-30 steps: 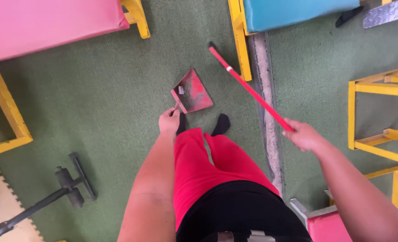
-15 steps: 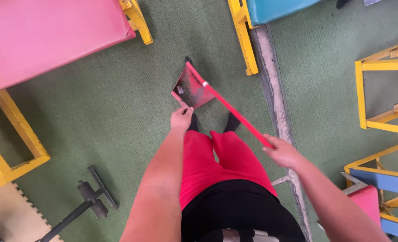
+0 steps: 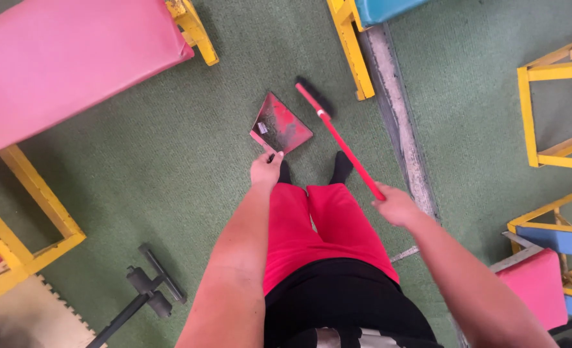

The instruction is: The person sweeps debris from a green gym floor into a dustpan using a red broom. They move around various gym equipment, including benches and weight racks, to collect dirt from different areas.

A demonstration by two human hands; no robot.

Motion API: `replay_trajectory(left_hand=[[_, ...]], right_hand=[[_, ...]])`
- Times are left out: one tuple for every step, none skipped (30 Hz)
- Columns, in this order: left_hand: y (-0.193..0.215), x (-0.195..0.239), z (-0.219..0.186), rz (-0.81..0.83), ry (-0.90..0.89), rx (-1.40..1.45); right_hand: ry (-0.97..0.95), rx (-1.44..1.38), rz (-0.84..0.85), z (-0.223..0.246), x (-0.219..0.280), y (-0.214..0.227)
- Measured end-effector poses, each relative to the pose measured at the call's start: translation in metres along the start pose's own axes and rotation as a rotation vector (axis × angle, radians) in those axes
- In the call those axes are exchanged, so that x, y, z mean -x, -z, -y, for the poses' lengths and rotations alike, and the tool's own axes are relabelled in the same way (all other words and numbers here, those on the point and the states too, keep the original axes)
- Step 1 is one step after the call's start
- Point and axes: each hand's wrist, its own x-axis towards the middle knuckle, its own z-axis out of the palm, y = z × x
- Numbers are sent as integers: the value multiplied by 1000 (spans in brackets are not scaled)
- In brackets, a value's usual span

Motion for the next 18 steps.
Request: replay_trajectory(left_hand=[[-1,0,-1,3,-4,1],[-1,0,-1,15,2,13],[-1,-1,-1,28,8,25],[-2,-3,1,25,8,28],[-2,-4,3,18,-10,9],[-5,-4,7,18,-25,-13],[-5,-1,5,22,-22,-13],[-4,-1,2,22,-24,-19],[-4,-1,-2,21,-25,-26],[-6,-1,0,18,-24,-25],[-8,-1,2,17,-32,-29],[-9,0,5,18,-38,-37],[-11,1,7,17,-35,-40],[-15,-1,6,12,-27,-41],[-18,-2,6,8,-19,-42],[-20,-3,10,7,-18,-44],[-22,-4,14,-4,-42,-12],[-26,-5,18,-10,-67,21]], right_hand=[[-2,-2,-4,-22,-2,8],[100,-88,-49,-44,-6,16],[203,-175,-96,-65,-9,24],[205,-173,-96,-52,3,40],[86,-178,-77,-40,13,56],[-41,-185,-56,-31,27,70],[-45,-185,-55,-51,0,62],[129,-97,-181,-70,-29,54],[304,-8,-305,-90,-58,47],[308,-7,-303,-73,-55,44],[237,-60,-250,-56,-53,40],[163,-115,-193,-40,-50,34],[163,-115,-189,-28,-37,29],[104,-132,-132,-15,-26,25],[44,-149,-75,-2,-14,22],[44,-150,-73,-2,-5,30],[50,-149,-25,-3,4,38],[51,-149,21,-4,13,46]])
